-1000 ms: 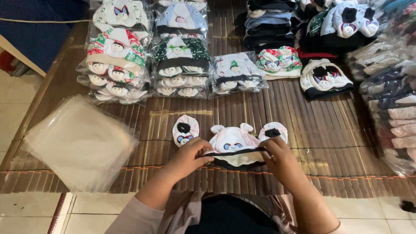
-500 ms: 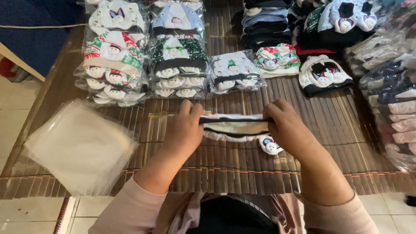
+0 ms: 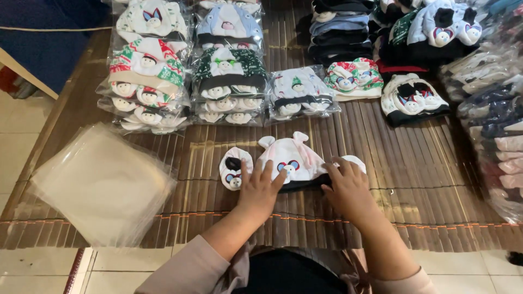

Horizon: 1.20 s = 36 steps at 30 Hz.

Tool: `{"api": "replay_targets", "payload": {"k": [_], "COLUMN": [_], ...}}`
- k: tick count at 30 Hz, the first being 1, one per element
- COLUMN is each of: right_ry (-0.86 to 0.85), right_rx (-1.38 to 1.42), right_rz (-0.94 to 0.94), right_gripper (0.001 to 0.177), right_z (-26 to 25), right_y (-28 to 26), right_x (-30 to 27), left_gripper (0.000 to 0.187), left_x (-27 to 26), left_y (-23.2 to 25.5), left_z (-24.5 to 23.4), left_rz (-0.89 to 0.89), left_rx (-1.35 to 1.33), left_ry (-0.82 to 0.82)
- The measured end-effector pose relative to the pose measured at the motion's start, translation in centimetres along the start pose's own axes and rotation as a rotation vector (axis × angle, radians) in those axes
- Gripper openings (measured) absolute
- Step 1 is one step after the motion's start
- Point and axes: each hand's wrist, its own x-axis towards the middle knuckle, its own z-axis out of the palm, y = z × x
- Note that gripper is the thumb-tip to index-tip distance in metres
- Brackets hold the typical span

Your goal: Packaging baby hats and mittens into plastic bags

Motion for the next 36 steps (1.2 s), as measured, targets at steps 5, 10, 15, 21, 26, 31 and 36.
{"api": "replay_targets", "payload": {"k": [5,10,15,21,26,31,36], "right_ry": [-0.023,-0.055,0.325,0.516,0.535,0.766,0.564], "right_rx": [-0.012,0.037,0.115,1.409,1.796,0.891,0.157], "right_rz": [0.122,0.185,0.066,0.487,0.469,-0.176,-0.625], "right_gripper": [0.076,0.069,0.032,0.031,0.034,0.056,0.046], "right_z": [3.0,1.8,3.9,0.9,-0.9,-1.5,-0.5], "right_y": [1.7,1.7,4.5,4.7,1.9,-3.4,-6.2], "right_x": [-1.4,-2.6,-3.0,-3.0,-3.0,-4.5,-3.5], "left_gripper": [0.037,0.032,0.001,0.002,0.005,0.016,0.026], "left_x": [2.8,3.1,3.4,6.2,7.0,7.9,8.3], "left_y": [1.3,1.9,1.2,-0.2,-1.0,-0.5,-1.0], "left_z": [0.2,2.2,3.4,0.0,-0.4,-2.3,-3.1], "left_rz": [0.073,0.107,-0.002,-0.057,-0.053,-0.158,-0.197], "left_rx": [-0.092,-0.109,-0.045,-0.092,-0.108,-0.305,-0.394], "left_ry": [-0.053,-0.151,0.056,0.035,0.042,-0.058,-0.152]}}
